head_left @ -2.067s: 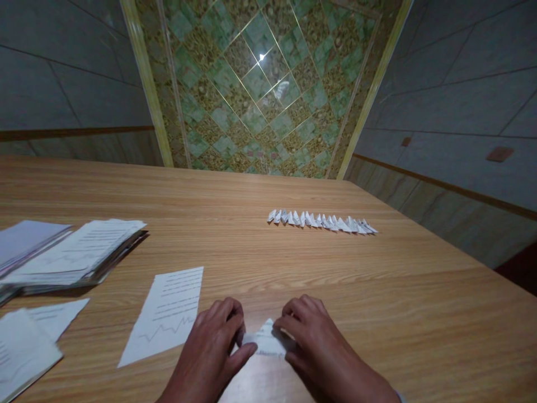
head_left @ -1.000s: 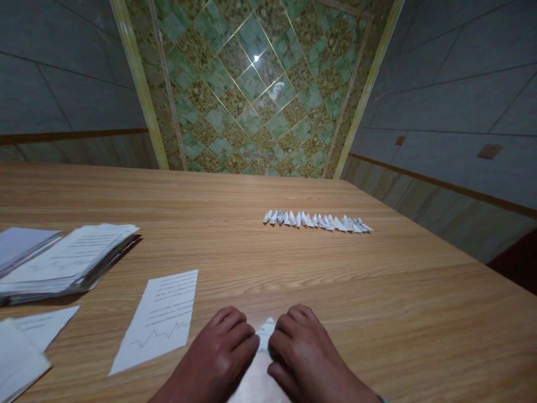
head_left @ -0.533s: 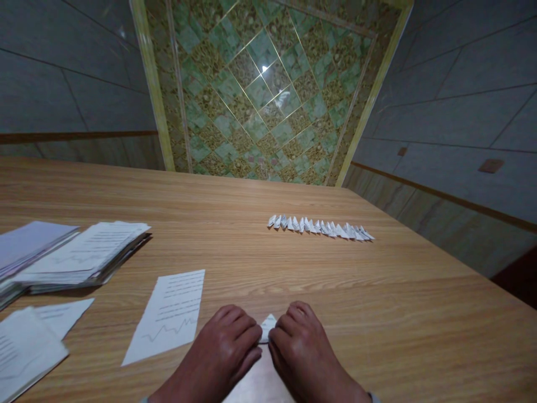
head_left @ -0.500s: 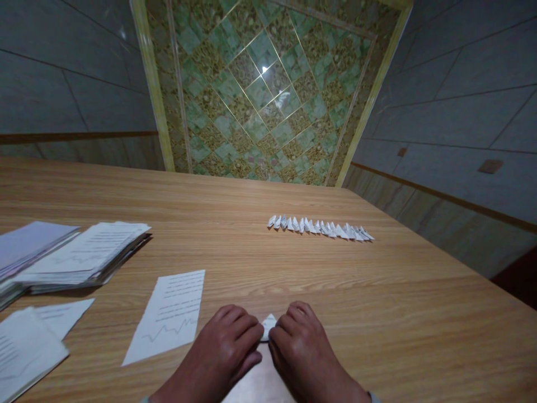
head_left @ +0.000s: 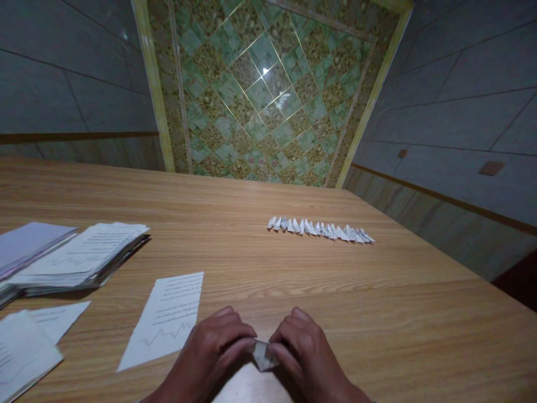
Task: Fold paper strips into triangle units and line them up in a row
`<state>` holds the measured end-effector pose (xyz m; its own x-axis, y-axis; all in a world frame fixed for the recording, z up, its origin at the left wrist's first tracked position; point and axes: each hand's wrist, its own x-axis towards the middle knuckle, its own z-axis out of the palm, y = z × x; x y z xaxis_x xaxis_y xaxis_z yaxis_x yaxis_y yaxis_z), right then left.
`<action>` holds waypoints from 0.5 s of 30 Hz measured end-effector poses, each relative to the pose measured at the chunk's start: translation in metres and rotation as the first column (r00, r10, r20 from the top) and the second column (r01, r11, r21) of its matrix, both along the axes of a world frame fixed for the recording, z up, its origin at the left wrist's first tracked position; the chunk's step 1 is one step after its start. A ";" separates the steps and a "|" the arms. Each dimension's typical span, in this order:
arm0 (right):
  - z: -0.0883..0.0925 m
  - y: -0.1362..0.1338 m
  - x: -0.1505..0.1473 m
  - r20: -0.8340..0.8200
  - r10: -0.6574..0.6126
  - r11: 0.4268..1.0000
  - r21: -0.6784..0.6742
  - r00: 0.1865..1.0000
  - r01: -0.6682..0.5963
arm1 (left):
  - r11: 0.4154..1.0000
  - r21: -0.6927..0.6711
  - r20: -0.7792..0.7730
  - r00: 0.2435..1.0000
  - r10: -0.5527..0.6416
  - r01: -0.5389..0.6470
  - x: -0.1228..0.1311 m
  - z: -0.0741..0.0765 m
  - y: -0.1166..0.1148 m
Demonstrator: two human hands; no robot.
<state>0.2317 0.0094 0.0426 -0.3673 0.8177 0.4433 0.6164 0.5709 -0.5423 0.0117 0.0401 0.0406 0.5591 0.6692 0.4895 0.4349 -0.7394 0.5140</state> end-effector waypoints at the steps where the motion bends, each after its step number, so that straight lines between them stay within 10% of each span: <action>1: 0.000 0.001 0.001 -0.033 -0.012 0.998 -0.068 0.999 0.010 | 0.999 -0.041 0.013 1.000 0.006 -0.005 -0.001 0.000 0.002; 15: 0.019 0.005 0.015 -0.299 -0.190 0.817 -0.576 0.935 -0.017 | 0.860 -0.507 0.090 0.990 0.108 -0.048 -0.010 0.017 0.010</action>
<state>0.2463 0.0147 0.0613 -0.2010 0.9793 -0.0240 0.3746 0.0542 -0.9256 0.0021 0.0503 0.0576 0.4571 0.8798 0.1302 0.3978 -0.3332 0.8548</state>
